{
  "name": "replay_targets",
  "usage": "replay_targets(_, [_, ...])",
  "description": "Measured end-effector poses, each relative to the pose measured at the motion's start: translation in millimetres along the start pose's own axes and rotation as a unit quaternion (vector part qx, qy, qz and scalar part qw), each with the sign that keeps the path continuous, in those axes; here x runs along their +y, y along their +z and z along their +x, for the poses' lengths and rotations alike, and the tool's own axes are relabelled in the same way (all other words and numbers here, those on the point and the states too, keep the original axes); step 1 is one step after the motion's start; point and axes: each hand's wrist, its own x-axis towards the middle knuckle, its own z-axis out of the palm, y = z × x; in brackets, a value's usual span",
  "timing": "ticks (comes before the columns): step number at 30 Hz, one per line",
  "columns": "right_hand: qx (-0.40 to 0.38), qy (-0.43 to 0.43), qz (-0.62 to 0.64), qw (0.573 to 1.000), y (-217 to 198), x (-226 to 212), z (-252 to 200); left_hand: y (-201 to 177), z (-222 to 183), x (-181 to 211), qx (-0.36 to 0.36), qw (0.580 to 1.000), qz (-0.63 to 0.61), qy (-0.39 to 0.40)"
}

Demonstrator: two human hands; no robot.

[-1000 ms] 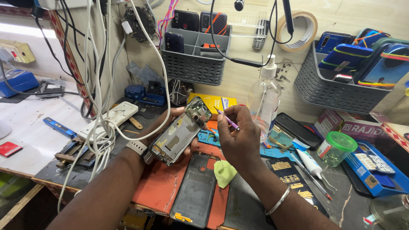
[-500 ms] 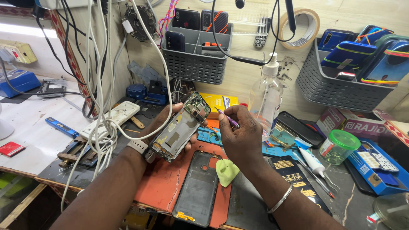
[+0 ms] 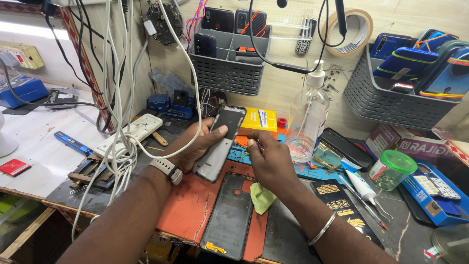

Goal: The person disassembles a smartphone by removing the back cover and battery, then uses a screwdriver to unscrew components from the internal frame. They wipe the device with a cloth and use tweezers to remove small parts from the phone's chassis.

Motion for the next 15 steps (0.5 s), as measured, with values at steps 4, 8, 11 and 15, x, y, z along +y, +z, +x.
replay_targets(4, [0.0, -0.043, -0.029, 0.999, 4, 10, 3, -7, 7, -11, 0.038, 0.996, -0.066, 0.052])
replay_targets(8, [0.002, -0.042, -0.009, 0.999, 5, 16, 5, -6, 6, -10, 0.024, 0.991, -0.102, 0.078])
replay_targets(11, [0.008, -0.024, 0.017, 1.0, 4, 14, 6, -3, 4, -5, 0.033, 0.993, -0.086, 0.07])
replay_targets(15, [0.01, -0.014, 0.015, 1.0, 2, 9, 5, -2, 3, -2, 0.03, 0.994, -0.06, 0.085])
